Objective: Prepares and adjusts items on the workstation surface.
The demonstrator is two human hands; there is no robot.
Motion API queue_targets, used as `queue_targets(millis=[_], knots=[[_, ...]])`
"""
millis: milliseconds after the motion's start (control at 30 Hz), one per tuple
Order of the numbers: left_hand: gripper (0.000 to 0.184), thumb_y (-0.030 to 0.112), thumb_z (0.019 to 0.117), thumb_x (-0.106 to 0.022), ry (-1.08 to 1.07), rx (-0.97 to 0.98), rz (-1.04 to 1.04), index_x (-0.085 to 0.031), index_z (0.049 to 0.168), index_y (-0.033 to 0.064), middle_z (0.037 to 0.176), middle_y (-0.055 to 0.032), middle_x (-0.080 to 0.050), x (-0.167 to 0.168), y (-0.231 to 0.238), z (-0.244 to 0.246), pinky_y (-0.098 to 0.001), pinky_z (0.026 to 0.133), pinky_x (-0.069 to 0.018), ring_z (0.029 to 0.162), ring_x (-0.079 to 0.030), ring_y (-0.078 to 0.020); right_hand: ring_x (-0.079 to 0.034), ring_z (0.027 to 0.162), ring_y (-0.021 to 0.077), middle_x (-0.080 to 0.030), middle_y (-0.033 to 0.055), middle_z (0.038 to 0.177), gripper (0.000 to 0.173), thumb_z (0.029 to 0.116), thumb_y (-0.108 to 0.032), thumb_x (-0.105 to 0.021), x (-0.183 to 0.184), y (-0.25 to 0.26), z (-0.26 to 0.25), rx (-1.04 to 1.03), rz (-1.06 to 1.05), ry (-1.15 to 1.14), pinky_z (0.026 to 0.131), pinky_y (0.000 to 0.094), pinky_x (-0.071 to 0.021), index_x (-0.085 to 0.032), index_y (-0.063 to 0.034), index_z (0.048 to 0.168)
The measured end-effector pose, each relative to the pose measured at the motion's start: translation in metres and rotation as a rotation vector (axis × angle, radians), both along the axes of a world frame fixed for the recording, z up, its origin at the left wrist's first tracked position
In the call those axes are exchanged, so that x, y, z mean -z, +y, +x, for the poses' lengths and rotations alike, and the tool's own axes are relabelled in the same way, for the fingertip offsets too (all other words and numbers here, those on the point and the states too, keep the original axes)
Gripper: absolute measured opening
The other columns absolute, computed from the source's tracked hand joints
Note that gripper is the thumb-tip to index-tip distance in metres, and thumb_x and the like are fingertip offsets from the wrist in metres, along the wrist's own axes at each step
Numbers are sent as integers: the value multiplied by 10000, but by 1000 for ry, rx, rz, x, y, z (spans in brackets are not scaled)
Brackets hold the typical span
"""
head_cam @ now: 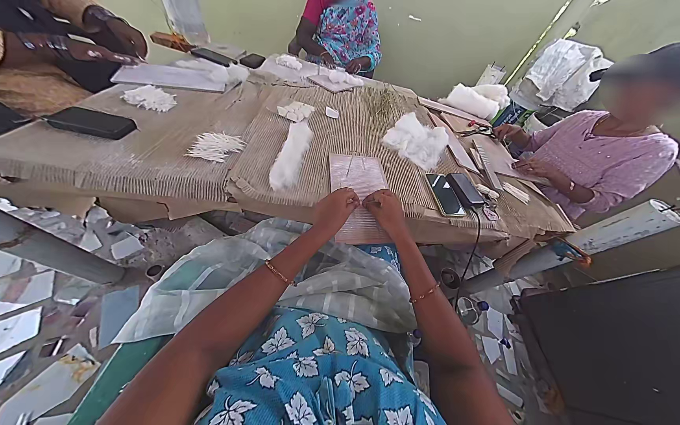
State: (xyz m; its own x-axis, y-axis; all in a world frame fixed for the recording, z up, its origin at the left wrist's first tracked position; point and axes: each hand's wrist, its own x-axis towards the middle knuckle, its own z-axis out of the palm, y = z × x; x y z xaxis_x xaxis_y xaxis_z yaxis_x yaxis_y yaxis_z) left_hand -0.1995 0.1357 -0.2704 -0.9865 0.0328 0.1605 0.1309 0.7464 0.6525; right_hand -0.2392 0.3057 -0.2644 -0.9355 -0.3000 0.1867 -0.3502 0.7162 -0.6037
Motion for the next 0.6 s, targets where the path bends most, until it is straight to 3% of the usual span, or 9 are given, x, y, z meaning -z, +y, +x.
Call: queue_targets(millis=[167, 333, 433, 533, 600], knots=[[204, 234, 1048, -614, -14, -14, 9, -746, 1119, 97, 1265, -106, -698, -1, 0, 1, -592, 908, -532, 1118, -683, -324, -590, 1166, 365, -662, 195, 1192, 141, 945, -168, -741, -2, 2, -1, -8, -32, -51, 1006, 535, -465, -777, -56, 1023], [210, 237, 1045, -618, -29, 6, 25, -742, 1125, 88, 1290, -112, -691, -2, -3, 0, -598, 942, -519, 1162, -670, -325, -616, 1133, 344, -666, 215, 1176, 137, 950, -134, -729, -5, 7, -3, -45, -79, -59, 972, 505, -494, -768, -17, 1011], [279, 315, 1046, -622, -59, 45, 83, -730, 1202, 111, 1305, -102, -690, -2, -8, -1, -598, 989, -503, 1191, -660, -313, -620, 1132, 310, -658, 200, 1225, 195, 997, -182, -680, -7, 14, -7, -73, -162, -133, 960, 475, -508, -754, -29, 1094], [307, 305, 1062, -595, -5, 111, 219, -730, 1229, 85, 1332, -107, -687, -2, -21, -4, -581, 1065, -464, 1244, -642, -296, -629, 977, 243, -672, 166, 1159, 238, 1034, -213, -625, -12, 24, -10, -17, -252, -219, 866, 438, -507, -722, -42, 1169], [294, 294, 1065, -590, 37, 127, 253, -739, 1216, 89, 1329, -101, -694, -5, -30, -4, -582, 1056, -468, 1239, -650, -293, -631, 907, 198, -695, 141, 1091, 231, 1040, -195, -612, -15, 29, -11, 3, -283, -251, 831, 403, -513, -710, -46, 1187]])
